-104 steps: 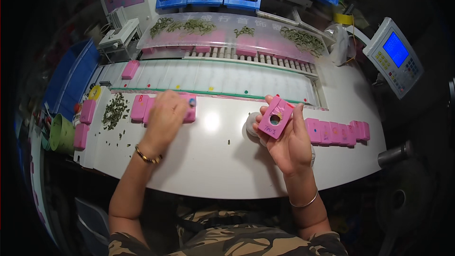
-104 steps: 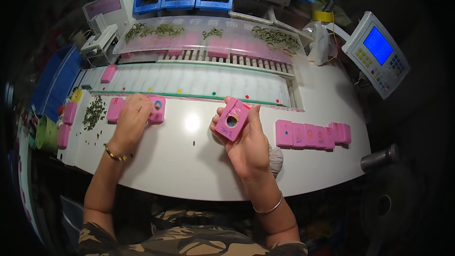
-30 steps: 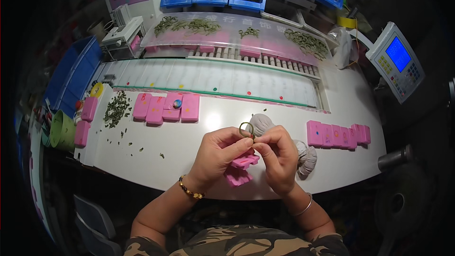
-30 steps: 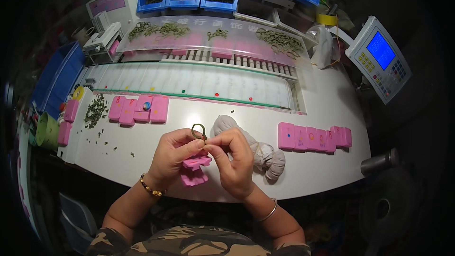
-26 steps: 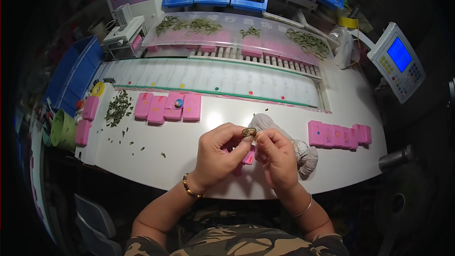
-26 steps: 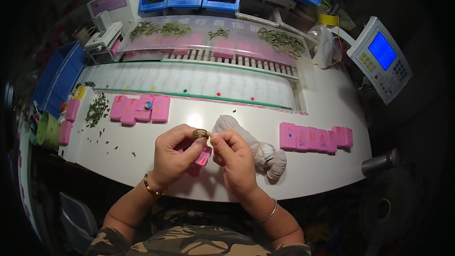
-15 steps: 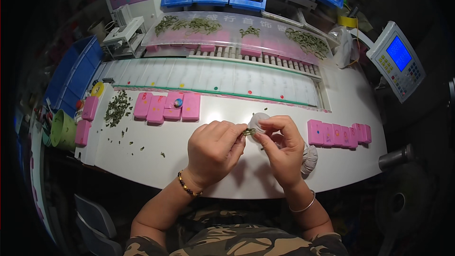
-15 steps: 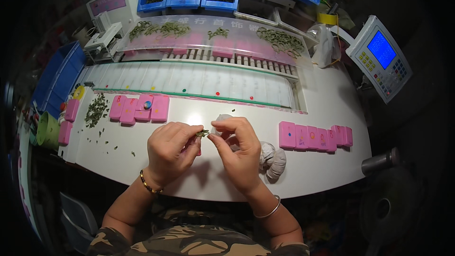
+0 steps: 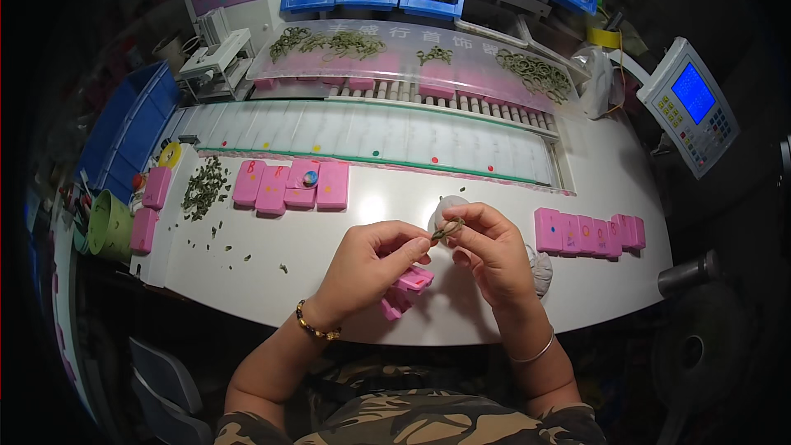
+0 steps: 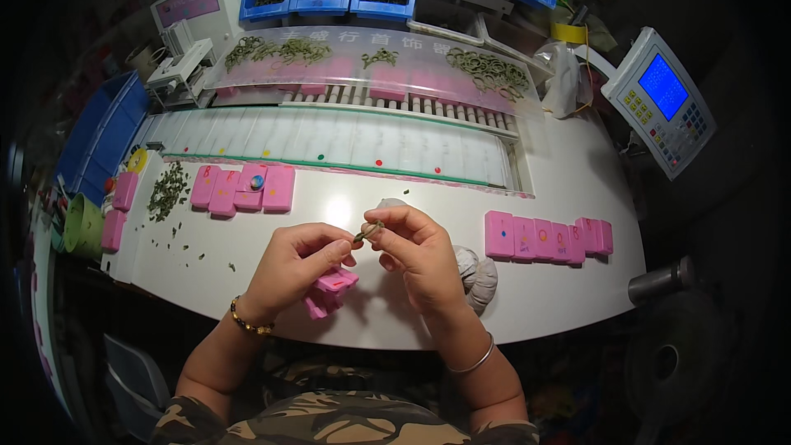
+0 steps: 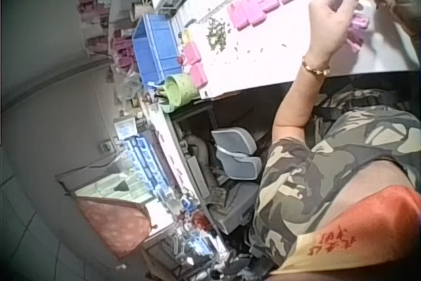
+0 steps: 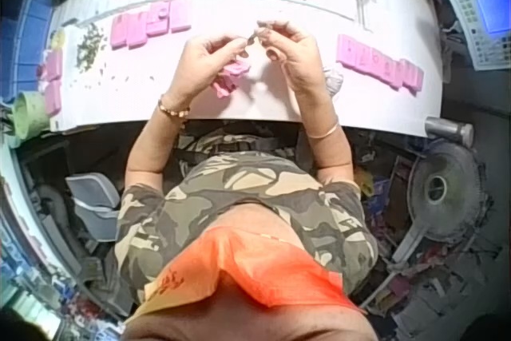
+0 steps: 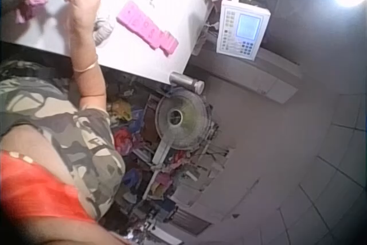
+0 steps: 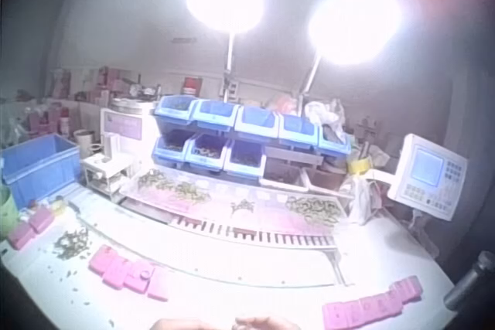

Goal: Assembling small keychain components, including metal rings and plastic housings, at a production workstation.

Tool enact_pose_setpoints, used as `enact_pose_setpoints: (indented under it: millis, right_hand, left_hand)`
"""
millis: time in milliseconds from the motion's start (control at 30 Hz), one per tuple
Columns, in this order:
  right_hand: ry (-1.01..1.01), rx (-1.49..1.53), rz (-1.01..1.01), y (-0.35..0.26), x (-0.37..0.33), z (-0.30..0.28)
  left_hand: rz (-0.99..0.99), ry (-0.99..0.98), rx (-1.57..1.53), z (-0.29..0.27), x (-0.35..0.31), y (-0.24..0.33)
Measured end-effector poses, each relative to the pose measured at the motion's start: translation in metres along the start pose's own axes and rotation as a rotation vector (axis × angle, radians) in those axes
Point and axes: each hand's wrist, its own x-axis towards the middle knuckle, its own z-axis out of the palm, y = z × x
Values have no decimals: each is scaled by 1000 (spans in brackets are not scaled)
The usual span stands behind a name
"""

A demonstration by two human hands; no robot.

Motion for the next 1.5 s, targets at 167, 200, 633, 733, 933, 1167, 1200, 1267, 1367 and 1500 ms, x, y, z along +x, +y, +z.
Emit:
enact_pose_setpoints:
  millis: [167,200,633,733,933,1167,1200,1267,1367,1500]
  right_hand:
    - [-66,-7,49,0,0,-7]
    - [-73,-19,74,-2,0,-7]
    - [-63,43,25,3,1,-3]
    - [-32,-12,35,-1,-6,4]
    - [-72,-140,-125,6,-4,7]
    - [-37,-229,-229,6,-5,9]
    - [-39,-253,-257,5,-6,9]
    - [-45,-279,-286,4,-7,11]
    - [-38,-395,-323,5,-7,16]
    - [-6,-442,-306,6,-9,23]
  left_hand:
    - [-144,-116,-190,-5,1,-3]
    - [-179,-153,-222,-7,1,-3]
    - [193,173,123,4,-3,-6]
    - [487,289,484,2,-1,-14]
    - [872,347,928,2,1,-10]
    - [889,345,945,3,4,-10]
    - [866,333,931,4,4,-10]
    - [844,325,918,4,5,-9]
    - [787,318,864,1,1,-11]
    - [531,214,564,-9,-7,-8]
